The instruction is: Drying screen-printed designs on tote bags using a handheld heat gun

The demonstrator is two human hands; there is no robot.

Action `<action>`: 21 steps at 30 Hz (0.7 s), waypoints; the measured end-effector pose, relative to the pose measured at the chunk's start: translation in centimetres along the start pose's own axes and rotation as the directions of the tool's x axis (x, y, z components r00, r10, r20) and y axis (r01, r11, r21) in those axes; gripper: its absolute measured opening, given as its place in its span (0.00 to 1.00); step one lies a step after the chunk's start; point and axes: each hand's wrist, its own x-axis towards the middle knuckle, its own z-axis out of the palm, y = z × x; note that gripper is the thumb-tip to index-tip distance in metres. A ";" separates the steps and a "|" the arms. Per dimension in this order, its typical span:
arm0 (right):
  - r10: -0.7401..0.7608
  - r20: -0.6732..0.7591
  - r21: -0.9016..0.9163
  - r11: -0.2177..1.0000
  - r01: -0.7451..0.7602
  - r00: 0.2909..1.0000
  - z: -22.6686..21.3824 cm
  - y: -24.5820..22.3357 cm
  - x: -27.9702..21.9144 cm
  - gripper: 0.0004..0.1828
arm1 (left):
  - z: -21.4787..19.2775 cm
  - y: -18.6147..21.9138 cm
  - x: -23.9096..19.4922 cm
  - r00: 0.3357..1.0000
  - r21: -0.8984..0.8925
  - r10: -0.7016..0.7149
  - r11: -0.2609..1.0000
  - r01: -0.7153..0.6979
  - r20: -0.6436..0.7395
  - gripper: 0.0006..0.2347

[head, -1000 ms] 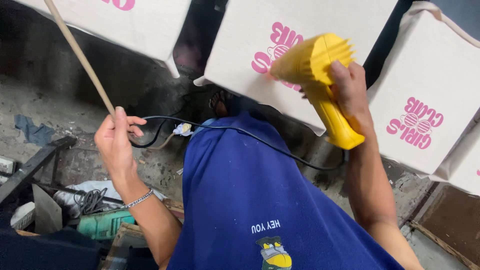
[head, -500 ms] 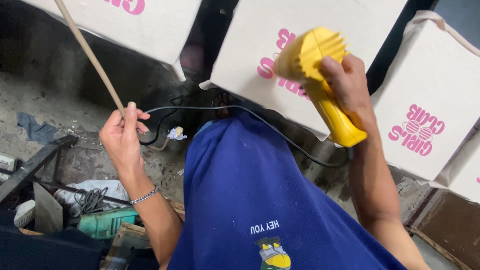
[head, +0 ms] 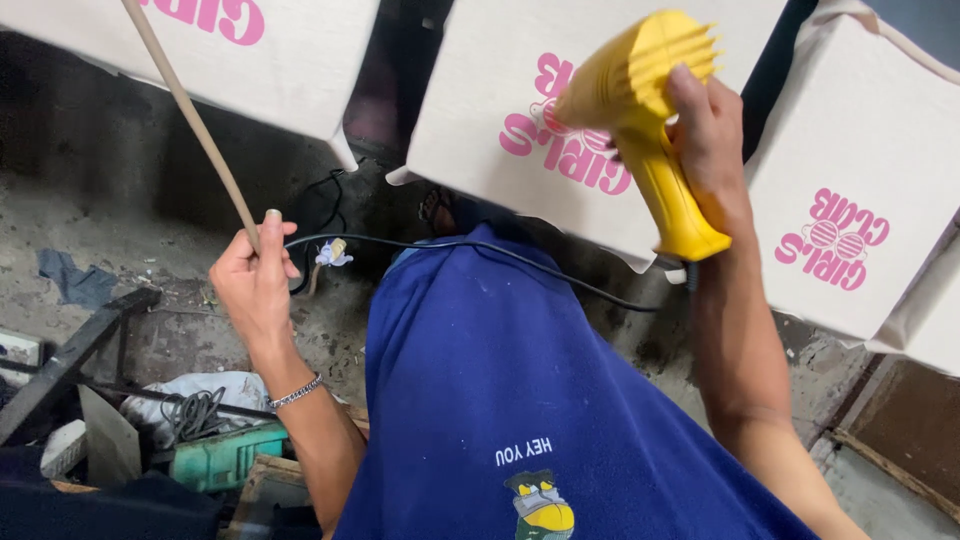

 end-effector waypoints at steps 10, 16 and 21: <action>0.086 -0.198 0.041 0.996 -0.079 0.976 -1.6 0.0 -1.8 0.35 | 1.2 1.1 1.0 0.999 0.036 0.015 0.999 -0.017 0.038 0.19; 0.153 -0.183 0.008 0.988 -0.154 0.971 -2.9 -0.6 -3.5 0.34 | 2.3 2.5 1.1 0.998 0.007 -0.012 1.000 0.011 0.062 0.20; 0.089 -0.261 0.004 0.996 -0.091 0.961 -4.2 0.7 -3.9 0.34 | 2.8 2.3 1.3 0.995 0.023 0.021 0.999 -0.023 0.102 0.20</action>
